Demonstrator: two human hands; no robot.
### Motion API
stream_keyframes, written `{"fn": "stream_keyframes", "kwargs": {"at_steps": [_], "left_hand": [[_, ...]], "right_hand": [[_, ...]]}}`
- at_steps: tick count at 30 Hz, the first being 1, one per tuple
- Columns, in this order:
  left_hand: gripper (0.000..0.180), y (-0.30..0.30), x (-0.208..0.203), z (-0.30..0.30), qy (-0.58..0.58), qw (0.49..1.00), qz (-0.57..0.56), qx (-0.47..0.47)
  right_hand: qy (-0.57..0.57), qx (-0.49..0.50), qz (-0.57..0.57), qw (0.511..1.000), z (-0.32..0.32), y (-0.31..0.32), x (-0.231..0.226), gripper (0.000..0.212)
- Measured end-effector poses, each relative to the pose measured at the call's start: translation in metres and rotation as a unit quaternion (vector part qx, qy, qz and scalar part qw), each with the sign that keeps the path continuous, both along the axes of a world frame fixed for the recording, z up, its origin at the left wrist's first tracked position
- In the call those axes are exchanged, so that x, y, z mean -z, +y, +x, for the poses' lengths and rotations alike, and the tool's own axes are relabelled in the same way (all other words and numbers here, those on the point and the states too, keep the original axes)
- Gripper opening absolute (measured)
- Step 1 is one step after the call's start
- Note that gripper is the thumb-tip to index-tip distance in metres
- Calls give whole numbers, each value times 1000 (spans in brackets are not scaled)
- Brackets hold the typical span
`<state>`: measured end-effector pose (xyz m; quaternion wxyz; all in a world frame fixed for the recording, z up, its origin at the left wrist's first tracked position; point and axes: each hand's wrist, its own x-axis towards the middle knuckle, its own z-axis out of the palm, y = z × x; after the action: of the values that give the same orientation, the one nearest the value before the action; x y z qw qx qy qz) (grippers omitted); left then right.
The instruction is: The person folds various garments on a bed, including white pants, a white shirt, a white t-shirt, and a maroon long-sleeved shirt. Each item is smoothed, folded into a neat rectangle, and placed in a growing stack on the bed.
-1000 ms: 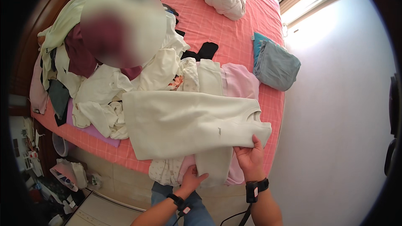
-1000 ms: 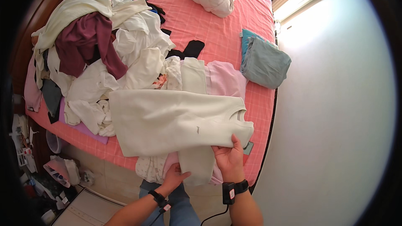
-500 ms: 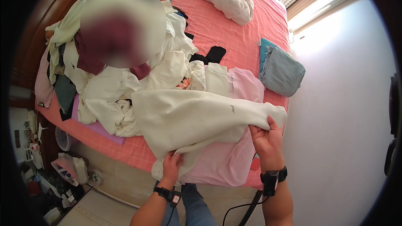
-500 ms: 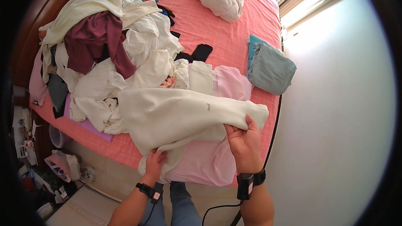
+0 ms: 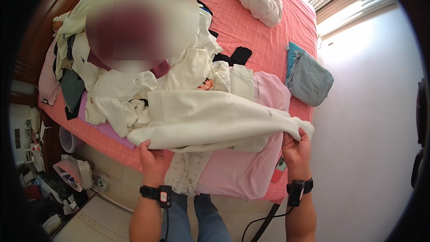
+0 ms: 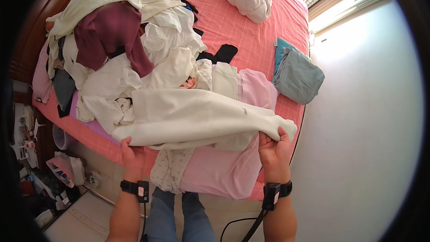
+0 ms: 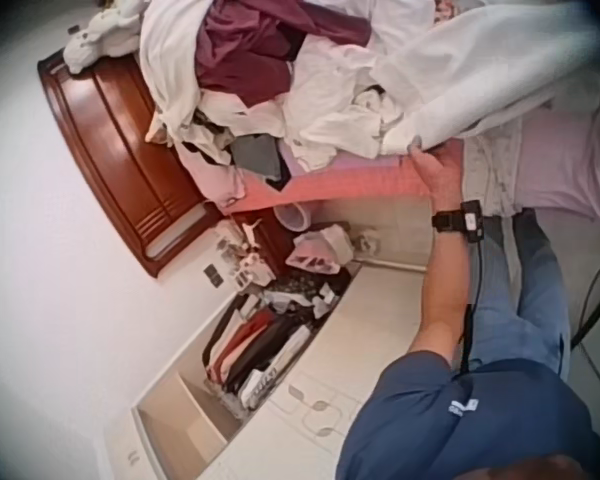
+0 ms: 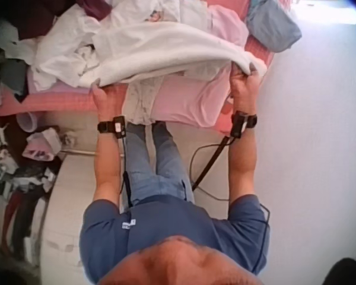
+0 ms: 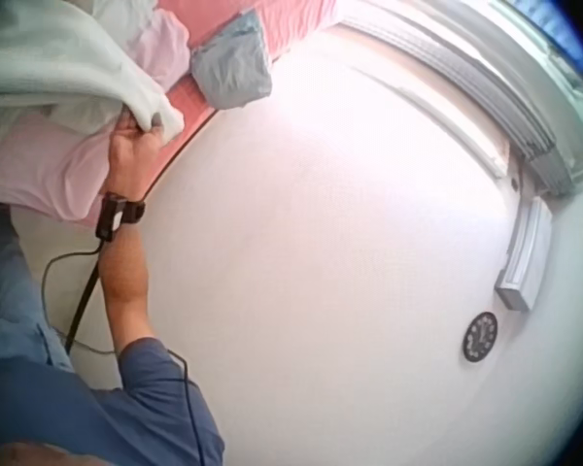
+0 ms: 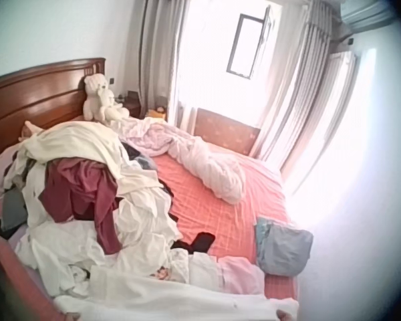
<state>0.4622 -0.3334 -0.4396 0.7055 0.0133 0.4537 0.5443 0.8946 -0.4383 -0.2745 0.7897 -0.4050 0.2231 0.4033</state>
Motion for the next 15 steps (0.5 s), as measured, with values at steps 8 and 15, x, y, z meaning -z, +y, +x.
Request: {"fn": "stream_keyframes", "kwargs": {"at_steps": [8, 15], "left_hand": [[41, -69, -13, -36, -25, 995, -87, 51], [35, -151, 116, -91, 58, 960, -244, 120]], "right_hand": [[-49, -119, -15, 992, -21, -78, 39, 46], [58, -152, -169, 972, -41, -221, 169, 48]]}}
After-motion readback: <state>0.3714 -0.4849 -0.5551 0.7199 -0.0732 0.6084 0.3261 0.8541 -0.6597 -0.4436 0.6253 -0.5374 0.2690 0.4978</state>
